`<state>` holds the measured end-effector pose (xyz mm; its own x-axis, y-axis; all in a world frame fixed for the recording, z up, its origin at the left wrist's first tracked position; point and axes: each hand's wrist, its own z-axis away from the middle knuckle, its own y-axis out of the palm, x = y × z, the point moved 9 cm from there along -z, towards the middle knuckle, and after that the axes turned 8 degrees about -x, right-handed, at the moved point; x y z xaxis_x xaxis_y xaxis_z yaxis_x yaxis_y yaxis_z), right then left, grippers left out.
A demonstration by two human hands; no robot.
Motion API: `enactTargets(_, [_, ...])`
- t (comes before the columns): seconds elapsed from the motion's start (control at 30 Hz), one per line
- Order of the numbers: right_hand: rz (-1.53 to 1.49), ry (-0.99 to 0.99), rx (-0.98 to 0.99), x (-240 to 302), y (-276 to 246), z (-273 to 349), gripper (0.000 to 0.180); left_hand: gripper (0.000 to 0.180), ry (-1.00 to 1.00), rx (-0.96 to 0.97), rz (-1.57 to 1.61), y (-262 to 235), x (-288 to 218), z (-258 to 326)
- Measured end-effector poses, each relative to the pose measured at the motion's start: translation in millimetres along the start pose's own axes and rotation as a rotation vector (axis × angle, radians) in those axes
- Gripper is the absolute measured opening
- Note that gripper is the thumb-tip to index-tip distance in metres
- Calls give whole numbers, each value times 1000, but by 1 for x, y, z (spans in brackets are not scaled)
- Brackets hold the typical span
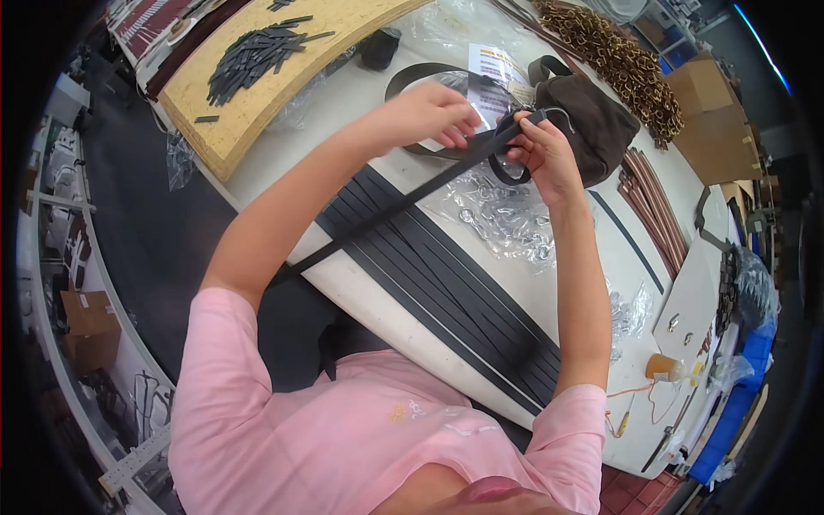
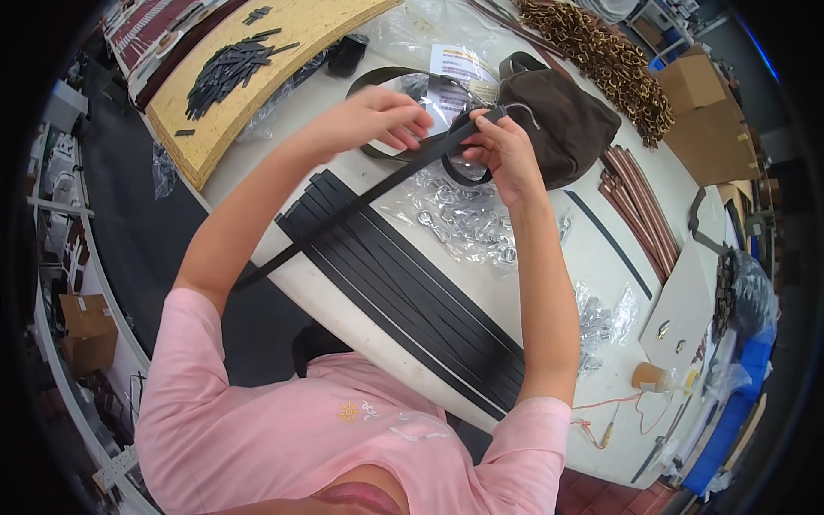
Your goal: Assembling a metal buckle and hardware onto a textile strap for a bag.
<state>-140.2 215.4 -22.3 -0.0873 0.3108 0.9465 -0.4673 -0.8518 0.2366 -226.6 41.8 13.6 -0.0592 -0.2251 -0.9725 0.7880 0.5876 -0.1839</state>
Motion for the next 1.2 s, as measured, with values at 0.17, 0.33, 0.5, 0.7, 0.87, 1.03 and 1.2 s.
enactTargets(0.17, [16, 5, 109, -2, -4, -2, 14, 30, -240, 51, 422, 59, 30, -25])
enactTargets(0.33, [95, 1, 124, -3, -4, 2, 13, 29, -190, 24, 486, 61, 40, -34])
enactTargets(0.5, [140, -117, 75, 1, 8, 6, 15, 28, -68, -34, 271, 41, 44, -40])
enactTargets(0.7, [40, -121, -38, -3, 2, 1, 21, 31, -39, -72, 503, 45, 47, -27])
enactTargets(0.87, [-47, -53, -44, -11, 12, 9, 21, 33, -56, -29, 540, 46, 49, -24])
enactTargets(1.03, [66, -175, -100, -9, 12, 11, 20, 32, 179, -84, 290, 44, 36, -23])
enactTargets(1.2, [156, -250, -195, 3, -6, 9, 25, 32, 81, -12, 375, 43, 40, -26])
